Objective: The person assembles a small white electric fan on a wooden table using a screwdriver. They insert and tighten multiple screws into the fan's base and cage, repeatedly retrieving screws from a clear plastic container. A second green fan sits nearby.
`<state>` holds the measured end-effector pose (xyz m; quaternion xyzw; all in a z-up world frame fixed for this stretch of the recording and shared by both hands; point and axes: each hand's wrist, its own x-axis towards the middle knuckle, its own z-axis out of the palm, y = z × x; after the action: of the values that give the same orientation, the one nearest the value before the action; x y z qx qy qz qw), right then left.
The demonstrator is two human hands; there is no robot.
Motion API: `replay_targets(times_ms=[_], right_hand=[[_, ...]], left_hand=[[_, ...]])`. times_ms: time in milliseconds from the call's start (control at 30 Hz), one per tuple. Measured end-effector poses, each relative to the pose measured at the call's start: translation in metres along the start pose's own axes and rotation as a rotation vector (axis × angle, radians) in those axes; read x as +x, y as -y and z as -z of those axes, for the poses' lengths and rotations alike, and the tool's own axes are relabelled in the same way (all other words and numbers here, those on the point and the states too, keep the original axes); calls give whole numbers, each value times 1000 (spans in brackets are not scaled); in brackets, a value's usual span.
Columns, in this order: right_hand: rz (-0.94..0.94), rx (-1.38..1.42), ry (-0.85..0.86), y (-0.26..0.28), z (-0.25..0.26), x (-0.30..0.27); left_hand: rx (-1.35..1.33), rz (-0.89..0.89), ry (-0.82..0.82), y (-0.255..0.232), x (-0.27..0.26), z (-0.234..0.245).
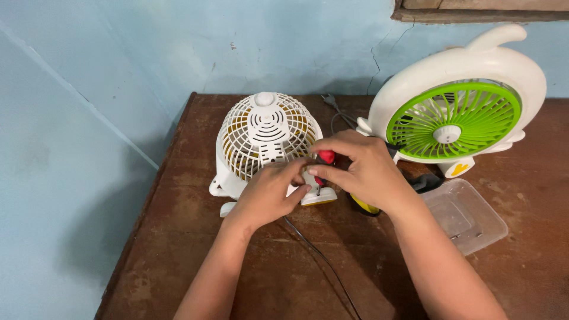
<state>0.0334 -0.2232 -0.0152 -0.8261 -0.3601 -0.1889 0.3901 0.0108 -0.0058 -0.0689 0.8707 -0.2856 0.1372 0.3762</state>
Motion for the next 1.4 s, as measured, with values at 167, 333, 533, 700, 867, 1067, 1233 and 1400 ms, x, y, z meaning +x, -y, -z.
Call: replay_targets(times_ms=[167, 333, 533, 700, 867, 1067, 1233, 1400], right_hand=[[-38, -96, -47, 2, -15, -3], [-103, -247, -102, 12, -28, 0], [175, -70, 19, 22, -20, -4], [260, 105, 198, 20, -3, -5], [-3, 59, 240, 13, -4, -3], [-7, -262, 55, 21, -20, -2], [-66, -569, -18, 21, -35, -5], [157, -203, 84, 23, -4, -4]], left_hand=[[118, -99, -181, 8, -3, -19], [62, -140, -249, 16, -4, -25], [34, -130, -260, 26, -13, -21], [25, -163, -305, 21, -21, -18], [117, -230, -323, 7, -18, -18], [193, -151, -389, -13, -9, -24], [270, 23, -324, -4, -8, -40], [172, 88, -112, -2, -9, -28]])
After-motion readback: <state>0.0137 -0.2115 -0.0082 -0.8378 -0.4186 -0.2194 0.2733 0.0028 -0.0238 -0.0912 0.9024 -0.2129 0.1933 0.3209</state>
